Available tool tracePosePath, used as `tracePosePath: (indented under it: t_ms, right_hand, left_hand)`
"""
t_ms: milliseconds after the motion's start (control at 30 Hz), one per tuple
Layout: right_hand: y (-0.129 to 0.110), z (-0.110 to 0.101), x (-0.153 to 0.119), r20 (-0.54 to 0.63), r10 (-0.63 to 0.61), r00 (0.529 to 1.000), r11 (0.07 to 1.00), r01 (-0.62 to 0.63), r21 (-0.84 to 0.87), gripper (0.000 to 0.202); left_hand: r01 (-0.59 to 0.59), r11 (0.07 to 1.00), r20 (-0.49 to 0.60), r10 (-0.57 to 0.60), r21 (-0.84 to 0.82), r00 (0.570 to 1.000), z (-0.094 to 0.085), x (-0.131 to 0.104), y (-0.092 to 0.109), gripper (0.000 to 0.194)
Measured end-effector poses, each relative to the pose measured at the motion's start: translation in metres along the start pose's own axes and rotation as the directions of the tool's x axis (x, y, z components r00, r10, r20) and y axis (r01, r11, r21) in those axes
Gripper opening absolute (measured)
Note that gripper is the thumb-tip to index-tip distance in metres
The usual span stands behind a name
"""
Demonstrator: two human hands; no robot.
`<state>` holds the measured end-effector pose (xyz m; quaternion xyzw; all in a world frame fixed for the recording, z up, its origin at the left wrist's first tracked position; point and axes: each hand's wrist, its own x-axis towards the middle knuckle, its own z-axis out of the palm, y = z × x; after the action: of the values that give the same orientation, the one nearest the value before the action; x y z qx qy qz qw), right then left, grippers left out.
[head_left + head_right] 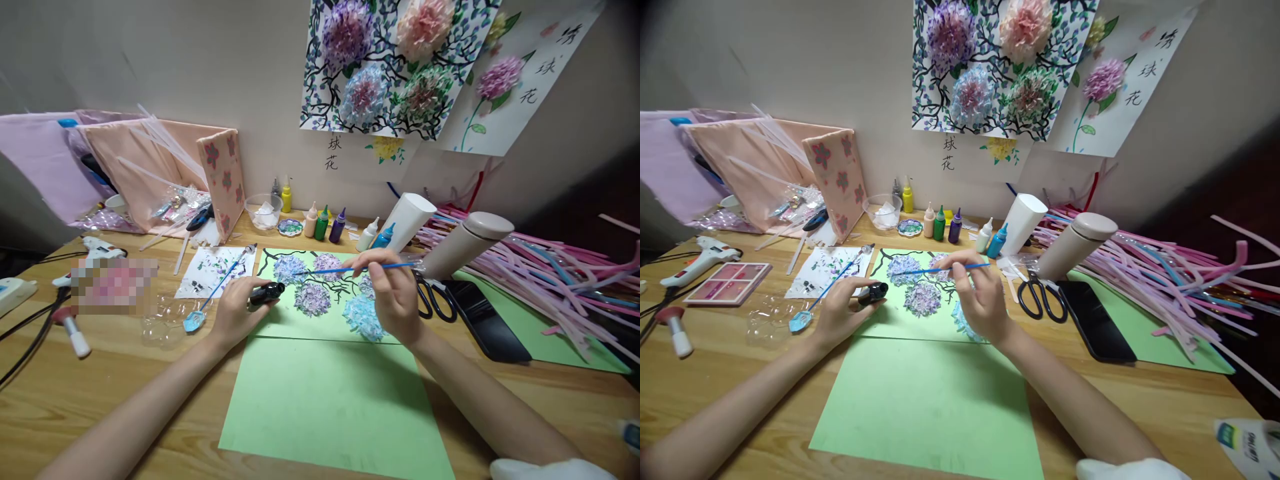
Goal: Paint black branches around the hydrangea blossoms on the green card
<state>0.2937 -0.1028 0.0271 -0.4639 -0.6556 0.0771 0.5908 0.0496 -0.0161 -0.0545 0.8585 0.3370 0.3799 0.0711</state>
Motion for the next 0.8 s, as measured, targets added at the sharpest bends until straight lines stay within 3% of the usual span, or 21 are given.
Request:
tracePosePath:
  t_ms: [133,233,333,433,633,800]
  right_hand:
    - [0.004,-0.028,0.018,-0.122,0.022,0.992,0.998,-0.03,-0.062,0.023]
    - [0.011,-0.051,0.028,0.066,0.06,0.996,0.964,-0.041,-0.264,0.027]
    - [0.021,-0.064,0.029,0.28,0.134,0.951,0.907,-0.004,-0.422,0.024]
    - [0.027,-0.068,0.028,0.354,0.156,0.922,0.891,0.023,-0.453,0.02]
    - [0.029,-0.065,0.027,0.345,0.28,0.896,0.894,-0.112,-0.435,0.024]
    - [0.026,-0.051,0.021,0.365,0.28,0.888,0.897,-0.107,-0.428,0.023]
  left_hand:
    - [0.001,1.0,-0.007,-0.001,0.016,1.0,0.001,0.0,-0.003,0.029]
    - [-0.001,1.0,-0.01,0.001,0.032,1.0,0.002,0.0,-0.003,0.031]
    - [-0.006,0.999,-0.018,0.007,0.054,1.0,0.002,0.0,-0.003,0.031]
    - [-0.005,0.998,-0.031,0.007,0.062,1.0,0.002,0.0,-0.003,0.031]
    - [0.01,0.998,-0.031,-0.008,0.062,1.0,0.003,-0.001,-0.005,0.032]
    - [-0.015,0.998,-0.041,0.018,0.063,0.999,0.003,0.0,-0.005,0.031]
